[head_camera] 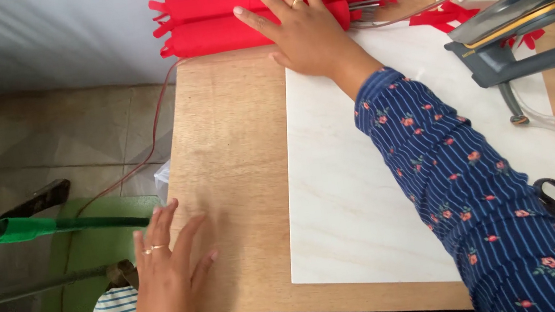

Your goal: Rolling red fabric and using scissors to cut a fine fringe into a yellow strip of material

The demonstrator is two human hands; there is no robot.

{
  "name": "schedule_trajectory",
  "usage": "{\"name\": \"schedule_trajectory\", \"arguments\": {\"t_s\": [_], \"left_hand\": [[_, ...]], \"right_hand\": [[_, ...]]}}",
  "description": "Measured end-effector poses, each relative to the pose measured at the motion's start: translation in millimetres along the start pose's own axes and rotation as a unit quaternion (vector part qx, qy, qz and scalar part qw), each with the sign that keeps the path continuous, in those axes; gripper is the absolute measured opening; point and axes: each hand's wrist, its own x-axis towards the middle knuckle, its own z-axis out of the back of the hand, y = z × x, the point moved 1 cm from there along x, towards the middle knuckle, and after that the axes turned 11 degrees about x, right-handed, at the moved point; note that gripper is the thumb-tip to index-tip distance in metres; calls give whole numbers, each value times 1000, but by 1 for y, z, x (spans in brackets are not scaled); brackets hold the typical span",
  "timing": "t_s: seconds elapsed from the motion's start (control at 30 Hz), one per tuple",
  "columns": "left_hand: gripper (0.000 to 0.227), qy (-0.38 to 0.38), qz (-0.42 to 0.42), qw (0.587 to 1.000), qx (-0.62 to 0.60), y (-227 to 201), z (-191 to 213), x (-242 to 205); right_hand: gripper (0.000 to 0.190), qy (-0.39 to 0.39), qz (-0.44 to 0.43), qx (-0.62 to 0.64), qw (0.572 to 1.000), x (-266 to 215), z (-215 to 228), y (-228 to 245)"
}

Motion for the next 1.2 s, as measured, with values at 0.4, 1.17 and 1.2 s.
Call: {"name": "schedule_trajectory", "arguments": {"t_s": [0.4,1.17,1.2], "left_hand": [[46,295,-32,913,-280,-83,16,-83],[55,111,337,796,-490,-122,-86,-155],[54,130,275,822,-481,-125,-72,-156]], "right_hand": [[37,-37,45,115,992,-194,167,106],[68,-99,-393,91,910,-483,115,189],[66,-131,-368,116,913,-479,122,193]]}}
